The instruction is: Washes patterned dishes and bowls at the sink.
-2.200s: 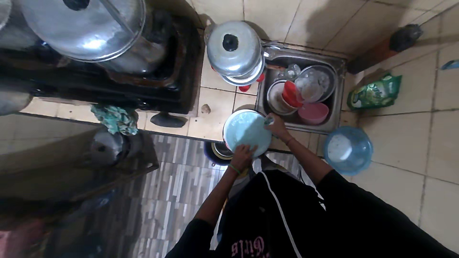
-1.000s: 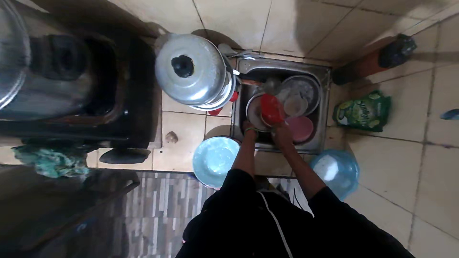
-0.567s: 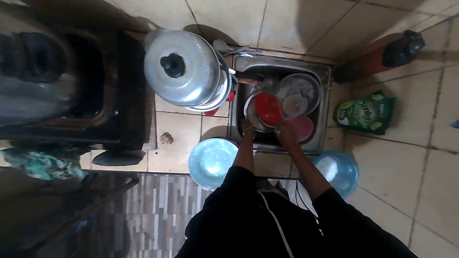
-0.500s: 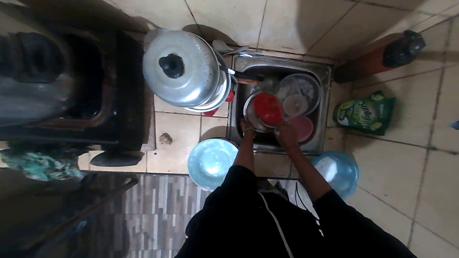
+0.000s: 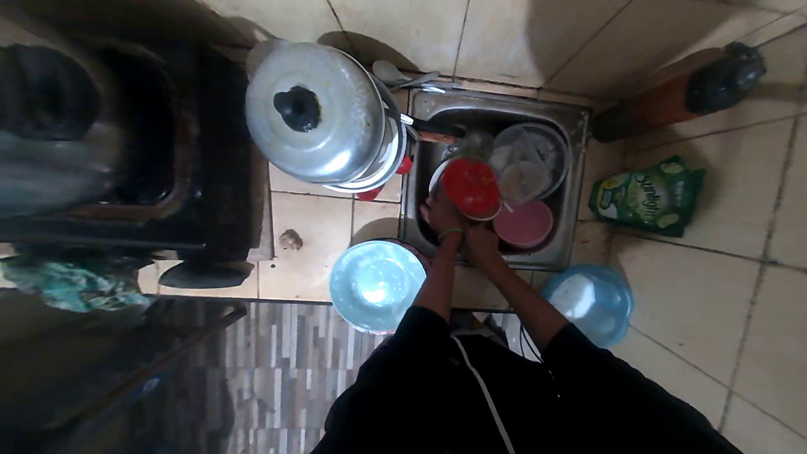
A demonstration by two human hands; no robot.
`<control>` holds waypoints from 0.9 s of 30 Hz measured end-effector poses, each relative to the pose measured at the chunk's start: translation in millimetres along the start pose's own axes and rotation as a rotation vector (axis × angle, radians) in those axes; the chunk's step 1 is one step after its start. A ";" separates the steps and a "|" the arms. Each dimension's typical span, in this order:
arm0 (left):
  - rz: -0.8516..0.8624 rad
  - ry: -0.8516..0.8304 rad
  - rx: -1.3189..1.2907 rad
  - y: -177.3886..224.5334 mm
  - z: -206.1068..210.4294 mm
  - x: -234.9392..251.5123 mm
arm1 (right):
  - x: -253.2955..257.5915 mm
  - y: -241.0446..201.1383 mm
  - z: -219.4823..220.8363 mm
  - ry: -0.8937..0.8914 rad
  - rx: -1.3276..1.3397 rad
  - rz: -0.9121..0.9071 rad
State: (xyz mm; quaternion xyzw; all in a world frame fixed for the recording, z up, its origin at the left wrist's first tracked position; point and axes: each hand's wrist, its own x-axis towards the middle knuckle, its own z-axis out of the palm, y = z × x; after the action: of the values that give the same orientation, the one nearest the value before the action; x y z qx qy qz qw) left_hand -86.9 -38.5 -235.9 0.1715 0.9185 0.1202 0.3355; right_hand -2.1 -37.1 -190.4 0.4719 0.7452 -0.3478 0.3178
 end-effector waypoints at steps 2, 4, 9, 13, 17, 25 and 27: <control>0.046 0.053 0.055 5.2 7.0 5.7 | 2.0 1.9 -1.4 0.018 0.021 0.009; 0.098 0.027 0.017 -1.3 12.6 13.5 | 4.5 7.1 -1.8 0.031 0.045 -0.002; -0.111 -0.152 0.067 19.9 -11.2 27.4 | 9.2 19.8 -4.6 0.018 0.054 -0.024; -0.124 -0.170 0.082 19.3 -14.5 31.9 | 9.0 27.7 -3.8 0.023 0.036 -0.013; -0.139 -0.135 -0.003 15.7 -17.4 32.7 | 12.2 33.7 -2.3 0.008 0.062 -0.013; -0.068 -0.137 -0.067 6.0 -20.8 31.4 | 19.1 41.4 -0.2 0.035 0.171 -0.061; -0.054 -0.143 -0.095 8.4 -26.7 28.3 | 21.0 42.2 1.8 0.045 0.177 -0.071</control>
State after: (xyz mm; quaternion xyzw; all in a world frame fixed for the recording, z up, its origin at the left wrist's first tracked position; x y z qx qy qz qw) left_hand -122.8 -22.4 -229.5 0.1386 0.8898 0.1421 0.4109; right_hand 29.7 -15.2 -217.4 0.4792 0.7347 -0.4126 0.2457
